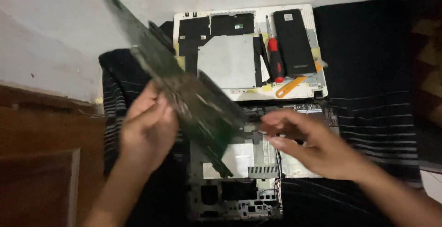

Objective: Positioning a motherboard into a laptop case and using a screwdriver to secure components and labels.

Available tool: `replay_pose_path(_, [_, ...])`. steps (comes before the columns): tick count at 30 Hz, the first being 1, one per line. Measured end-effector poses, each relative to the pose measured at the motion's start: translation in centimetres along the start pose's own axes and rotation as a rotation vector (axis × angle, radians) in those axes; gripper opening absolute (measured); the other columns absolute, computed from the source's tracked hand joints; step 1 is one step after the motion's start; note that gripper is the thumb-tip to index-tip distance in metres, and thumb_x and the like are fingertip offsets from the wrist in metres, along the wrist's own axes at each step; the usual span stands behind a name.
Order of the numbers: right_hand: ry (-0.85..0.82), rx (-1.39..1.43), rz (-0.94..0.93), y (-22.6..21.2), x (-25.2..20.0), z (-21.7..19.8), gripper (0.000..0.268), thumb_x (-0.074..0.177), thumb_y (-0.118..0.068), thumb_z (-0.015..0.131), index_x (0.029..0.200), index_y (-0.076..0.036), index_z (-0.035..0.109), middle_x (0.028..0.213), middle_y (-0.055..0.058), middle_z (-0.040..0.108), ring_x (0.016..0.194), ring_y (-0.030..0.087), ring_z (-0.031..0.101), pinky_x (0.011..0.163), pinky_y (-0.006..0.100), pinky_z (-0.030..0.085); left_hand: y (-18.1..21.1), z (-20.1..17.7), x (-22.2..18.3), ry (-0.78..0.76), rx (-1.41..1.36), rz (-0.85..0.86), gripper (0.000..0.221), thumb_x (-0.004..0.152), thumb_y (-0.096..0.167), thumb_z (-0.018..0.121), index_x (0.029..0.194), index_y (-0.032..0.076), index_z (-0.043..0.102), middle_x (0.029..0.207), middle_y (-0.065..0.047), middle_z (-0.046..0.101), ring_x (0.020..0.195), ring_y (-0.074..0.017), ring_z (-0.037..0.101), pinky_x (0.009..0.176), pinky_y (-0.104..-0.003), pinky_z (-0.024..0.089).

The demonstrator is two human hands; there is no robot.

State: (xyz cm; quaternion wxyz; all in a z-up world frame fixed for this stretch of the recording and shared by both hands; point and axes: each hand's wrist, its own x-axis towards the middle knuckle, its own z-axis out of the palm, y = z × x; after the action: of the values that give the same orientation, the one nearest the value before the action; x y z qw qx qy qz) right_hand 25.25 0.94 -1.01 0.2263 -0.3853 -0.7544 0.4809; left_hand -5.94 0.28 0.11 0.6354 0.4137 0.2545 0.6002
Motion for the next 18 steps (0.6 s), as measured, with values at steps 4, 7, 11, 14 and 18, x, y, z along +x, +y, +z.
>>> replay_pose_path(4, [-0.153, 0.378, 0.199, -0.6, 1.2, 2.9, 0.051, 0.097, -0.034, 0.053, 0.143, -0.013, 0.047, 0.131, 0.009, 0.069, 0.104, 0.017, 0.074, 0.076, 0.031, 0.07, -2.1, 1.3, 0.5, 0.087, -0.27, -0.146, 0.038, 0.091, 0.013, 0.063, 0.126, -0.002, 0.059, 0.095, -0.008, 0.063, 0.087, -0.021, 0.058, 0.084, -0.034, 0.043])
replay_pose_path(7, [-0.204, 0.626, 0.253, -0.6, 1.4, 4.6, 0.068, 0.098, -0.043, 0.048, 0.152, -0.003, 0.035, 0.135, 0.018, 0.067, 0.106, 0.023, 0.076, 0.075, 0.033, 0.069, -8.4, -5.1, 4.1, -0.395, -0.492, -0.259, 0.066, 0.096, 0.033, 0.057, 0.151, 0.003, 0.036, 0.104, -0.013, 0.06, 0.093, -0.0258, 0.055, 0.082, -0.04, 0.049])
replay_pose_path(11, [-0.164, 0.839, 0.228, -0.5, 0.5, 6.7, 0.051, 0.101, -0.026, 0.053, 0.146, -0.002, 0.044, 0.111, 0.016, 0.072, 0.089, 0.025, 0.076, 0.075, 0.04, 0.07, -14.1, -5.0, 6.1, -0.978, -0.887, -0.232, 0.09, 0.104, 0.062, 0.042, 0.168, 0.012, 0.004, 0.122, -0.017, 0.068, 0.111, -0.0298, 0.064, 0.098, -0.047, 0.052])
replay_pose_path(14, [-0.051, 0.922, 0.153, -1.5, 0.2, 6.9, 0.038, 0.1, -0.013, 0.057, 0.135, 0.001, 0.051, 0.099, 0.015, 0.07, 0.077, 0.023, 0.074, 0.066, 0.038, 0.069, -14.0, -6.0, 6.7, -0.989, -0.815, -0.328, 0.059, 0.119, 0.045, 0.004, 0.168, 0.013, 0.014, 0.115, -0.022, 0.069, 0.11, -0.0359, 0.065, 0.101, -0.056, 0.051])
replay_pose_path(18, [0.073, 0.927, 0.135, -1.2, 0.1, 5.5, 0.018, 0.098, -0.017, 0.064, 0.111, -0.009, 0.055, 0.096, 0.008, 0.07, 0.08, 0.017, 0.068, 0.073, 0.035, 0.063, -20.1, -7.6, 7.8, -1.135, -0.871, -0.048, 0.156, 0.054, 0.096, 0.07, 0.164, 0.024, -0.014, 0.106, -0.017, 0.063, 0.097, -0.0318, 0.055, 0.09, -0.052, 0.041])
